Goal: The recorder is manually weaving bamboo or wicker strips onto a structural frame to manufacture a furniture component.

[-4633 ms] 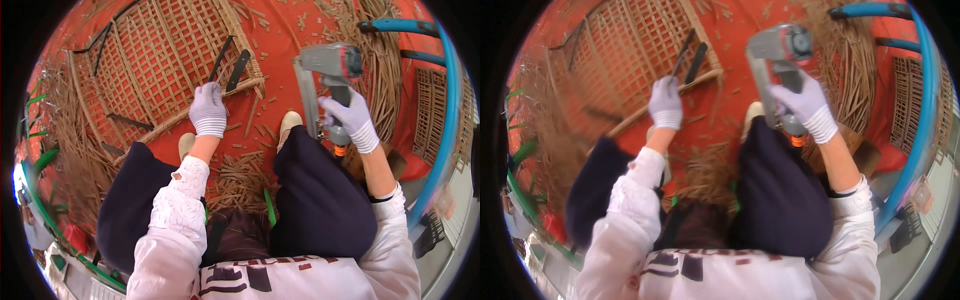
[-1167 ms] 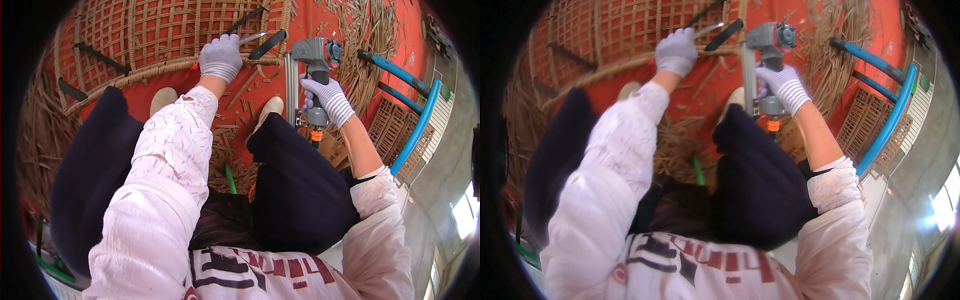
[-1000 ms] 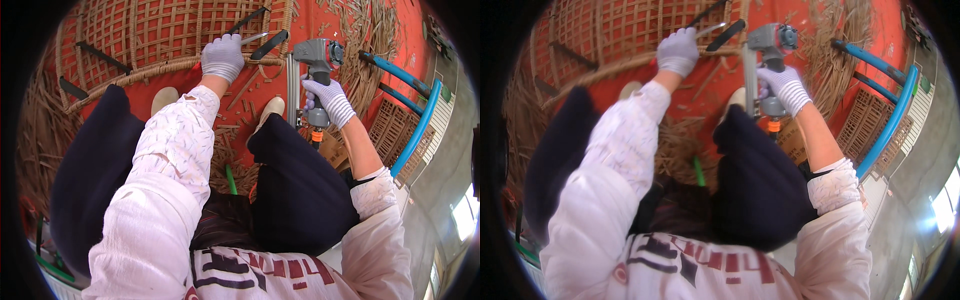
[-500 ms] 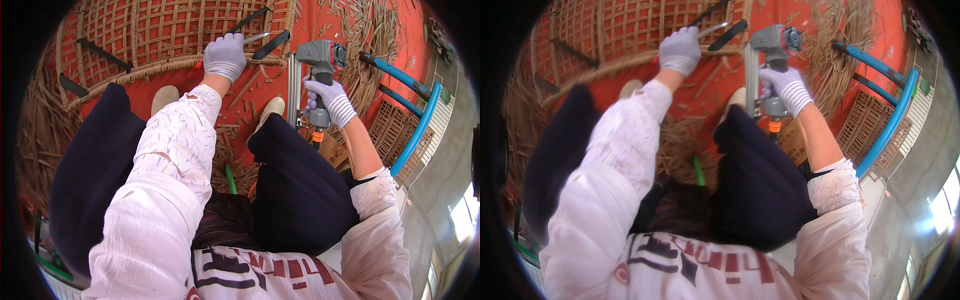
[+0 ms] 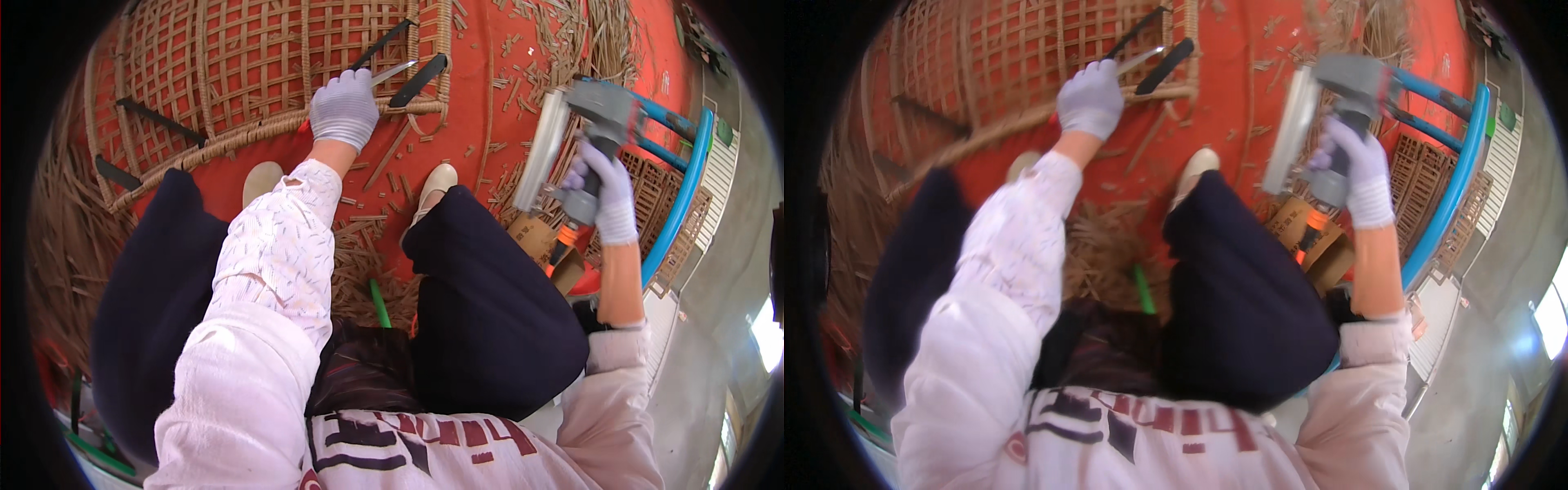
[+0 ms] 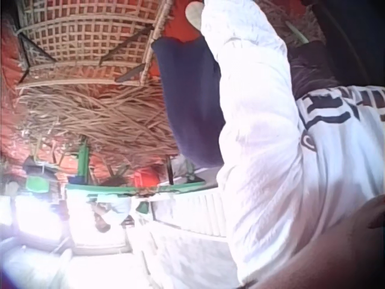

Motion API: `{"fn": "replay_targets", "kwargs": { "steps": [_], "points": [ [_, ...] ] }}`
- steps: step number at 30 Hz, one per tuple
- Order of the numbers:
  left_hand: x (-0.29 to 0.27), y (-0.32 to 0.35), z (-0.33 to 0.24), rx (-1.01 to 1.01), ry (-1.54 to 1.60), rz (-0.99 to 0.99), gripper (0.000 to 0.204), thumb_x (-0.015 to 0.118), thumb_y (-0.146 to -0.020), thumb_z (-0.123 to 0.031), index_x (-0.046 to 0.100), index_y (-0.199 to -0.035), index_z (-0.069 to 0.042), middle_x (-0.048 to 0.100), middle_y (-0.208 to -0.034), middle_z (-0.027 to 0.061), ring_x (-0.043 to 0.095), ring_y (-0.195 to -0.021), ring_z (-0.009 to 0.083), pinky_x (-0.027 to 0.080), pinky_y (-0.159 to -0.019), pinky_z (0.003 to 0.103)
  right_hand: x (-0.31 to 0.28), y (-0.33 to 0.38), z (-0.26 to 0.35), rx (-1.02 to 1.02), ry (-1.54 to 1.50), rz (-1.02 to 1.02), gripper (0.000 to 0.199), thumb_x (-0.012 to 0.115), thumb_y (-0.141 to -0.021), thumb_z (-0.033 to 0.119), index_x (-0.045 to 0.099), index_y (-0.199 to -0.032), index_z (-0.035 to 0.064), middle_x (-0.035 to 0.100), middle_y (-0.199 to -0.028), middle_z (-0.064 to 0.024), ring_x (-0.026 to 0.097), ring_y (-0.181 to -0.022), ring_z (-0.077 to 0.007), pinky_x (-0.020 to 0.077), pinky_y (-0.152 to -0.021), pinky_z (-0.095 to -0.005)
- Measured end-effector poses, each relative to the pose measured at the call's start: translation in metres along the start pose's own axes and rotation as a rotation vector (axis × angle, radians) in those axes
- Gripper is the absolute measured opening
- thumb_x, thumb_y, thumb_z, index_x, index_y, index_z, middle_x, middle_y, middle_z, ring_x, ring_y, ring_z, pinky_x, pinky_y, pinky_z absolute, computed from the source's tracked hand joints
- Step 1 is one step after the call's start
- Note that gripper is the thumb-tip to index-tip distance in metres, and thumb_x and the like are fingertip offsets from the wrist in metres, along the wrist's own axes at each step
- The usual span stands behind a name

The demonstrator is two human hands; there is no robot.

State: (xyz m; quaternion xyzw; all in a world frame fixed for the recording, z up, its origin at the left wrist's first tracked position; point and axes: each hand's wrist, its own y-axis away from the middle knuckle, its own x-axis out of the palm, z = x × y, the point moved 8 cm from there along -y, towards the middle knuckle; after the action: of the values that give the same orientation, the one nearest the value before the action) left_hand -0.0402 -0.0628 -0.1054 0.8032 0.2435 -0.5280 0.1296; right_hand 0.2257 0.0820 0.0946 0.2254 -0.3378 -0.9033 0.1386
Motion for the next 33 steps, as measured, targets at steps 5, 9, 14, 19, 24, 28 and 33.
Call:
{"fn": "replay_targets", "kwargs": {
  "steps": [5,9,14,19,24,28,33],
  "points": [
    [0.000,0.000,-0.003,0.030,-0.049,0.007,0.012,0.061,-0.085,-0.019,0.063,-0.094,-0.012,0.063,-0.080,0.0062,0.066,-0.075,0.0252,0.053,-0.064,0.040,-0.129,0.087,0.031,-0.264,0.065,-0.360,0.026,0.067,-0.089,0.021,0.054,-0.103,0.0020,0.053,-0.074,-0.0038,0.055,-0.061,-0.0144,0.0490,-0.055,-0.0312],
    [-0.003,-0.001,-0.005,0.046,-0.069,-0.010,0.012,0.060,-0.086,-0.019,0.063,-0.096,-0.013,0.064,-0.080,0.0070,0.067,-0.074,0.0252,0.054,-0.064,0.040,-0.267,0.143,0.022,-0.231,0.296,-0.679,0.020,0.065,-0.092,0.022,0.057,-0.097,0.0044,0.053,-0.071,-0.0030,0.054,-0.060,-0.0132,0.0471,-0.053,-0.0281],
    [0.003,-0.003,-0.002,-0.015,-0.059,0.158,0.015,0.056,-0.091,-0.023,0.063,-0.098,-0.012,0.067,-0.086,0.0101,0.068,-0.080,0.0289,0.055,-0.069,0.043,-0.457,0.173,-0.043,0.052,0.971,-0.991,0.044,0.068,-0.085,0.039,0.064,-0.102,-0.0009,0.066,-0.081,-0.0125,0.064,-0.071,-0.0228,0.0515,-0.063,-0.0370],
    [0.004,-0.012,0.010,-0.107,0.043,0.252,0.023,0.051,-0.096,-0.031,0.063,-0.102,-0.012,0.068,-0.097,0.0137,0.066,-0.089,0.0346,0.053,-0.076,0.046,-0.571,0.174,-0.146,0.375,1.264,-1.074,0.056,0.068,-0.079,0.046,0.066,-0.109,-0.0007,0.069,-0.098,-0.0228,0.068,-0.095,-0.0363,0.0495,-0.081,-0.0463],
    [-0.013,-0.024,0.035,-0.392,0.282,0.160,0.032,0.046,-0.098,-0.038,0.064,-0.107,-0.013,0.068,-0.095,0.0157,0.064,-0.093,0.0375,0.049,-0.080,0.047,-0.591,0.188,-0.174,0.447,1.413,-1.061,0.061,0.057,-0.087,0.058,0.065,-0.118,0.0051,0.069,-0.105,-0.0222,0.066,-0.099,-0.0373,0.0498,-0.088,-0.0429],
    [-0.033,-0.025,0.007,-0.414,0.614,0.057,0.028,0.052,-0.097,-0.033,0.067,-0.103,-0.010,0.065,-0.076,0.0089,0.062,-0.070,0.0226,0.050,-0.069,0.037,-0.534,0.169,-0.108,0.429,1.378,-0.872,0.066,0.050,-0.091,0.055,0.055,-0.129,0.0009,0.064,-0.116,-0.0253,0.061,-0.109,-0.0393,0.0450,-0.096,-0.0443],
    [-0.057,0.017,-0.128,0.055,0.927,-0.017,0.020,0.051,-0.096,-0.012,0.066,-0.087,-0.002,0.057,-0.067,0.0028,0.054,-0.061,0.0107,0.045,-0.060,0.025,-0.259,0.099,-0.029,-0.677,0.816,-0.491,0.030,0.053,-0.097,0.016,0.062,-0.121,0.0003,0.065,-0.118,-0.0120,0.063,-0.102,-0.0195,0.0470,-0.093,-0.0305]
  ]
}}
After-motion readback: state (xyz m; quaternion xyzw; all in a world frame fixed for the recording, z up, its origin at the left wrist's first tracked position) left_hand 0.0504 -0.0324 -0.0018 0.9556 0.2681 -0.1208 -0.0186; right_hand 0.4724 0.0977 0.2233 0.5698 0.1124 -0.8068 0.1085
